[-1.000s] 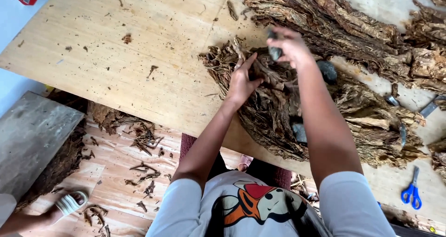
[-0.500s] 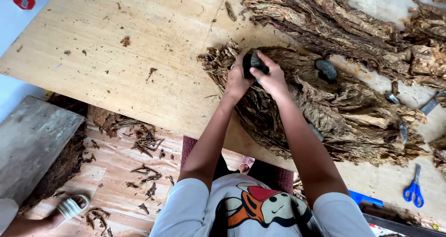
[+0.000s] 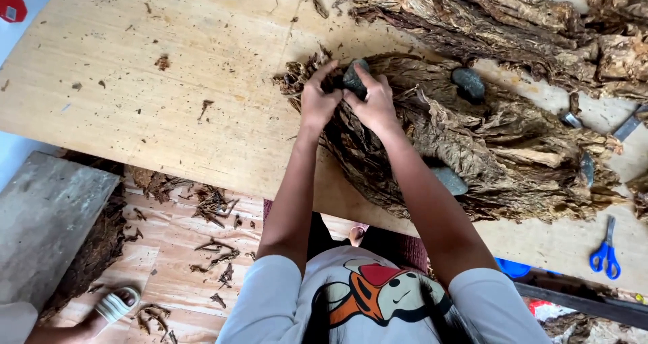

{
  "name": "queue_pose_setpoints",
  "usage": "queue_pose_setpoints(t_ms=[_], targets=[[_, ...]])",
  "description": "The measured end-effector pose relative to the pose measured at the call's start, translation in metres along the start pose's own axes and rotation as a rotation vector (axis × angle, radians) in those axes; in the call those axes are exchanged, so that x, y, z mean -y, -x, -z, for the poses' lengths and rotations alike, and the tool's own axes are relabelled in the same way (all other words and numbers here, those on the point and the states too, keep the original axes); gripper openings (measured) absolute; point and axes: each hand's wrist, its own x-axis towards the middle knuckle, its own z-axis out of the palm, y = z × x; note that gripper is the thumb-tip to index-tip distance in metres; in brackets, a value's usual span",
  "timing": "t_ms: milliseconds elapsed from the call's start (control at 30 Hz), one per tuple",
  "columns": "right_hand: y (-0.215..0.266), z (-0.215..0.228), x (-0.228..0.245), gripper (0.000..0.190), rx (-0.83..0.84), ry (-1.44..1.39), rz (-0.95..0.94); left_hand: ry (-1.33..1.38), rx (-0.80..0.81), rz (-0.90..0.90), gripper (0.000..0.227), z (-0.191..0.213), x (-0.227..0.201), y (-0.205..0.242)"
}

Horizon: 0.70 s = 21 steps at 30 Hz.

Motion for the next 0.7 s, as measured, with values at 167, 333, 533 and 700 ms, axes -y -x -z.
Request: queue_pose_setpoints(t_ms=[167,333,533,700], targets=[[0.014,0.017,0.017,0.071,0.191,0.099,0.076,0.249,0.021,-0.057,0.058,0.013,-0.006,0.014],[0.002,0.018,0.02,0.066,0.223,0.079,0.06,0.129,-0.105,-0.015,0.045,0.016,-0.009,0.023],[-0.006,0.02,0.036,0.075,0.27,0.063,-0.08,-0.1,-0.123,-0.101,0.045,0.017,0.017,0.038],[0.002,0.062,0.05,0.069,0.416,0.06,-0.141,-0.48,-0.138,-0.431,0.054,0.017,-0.026,0.065]])
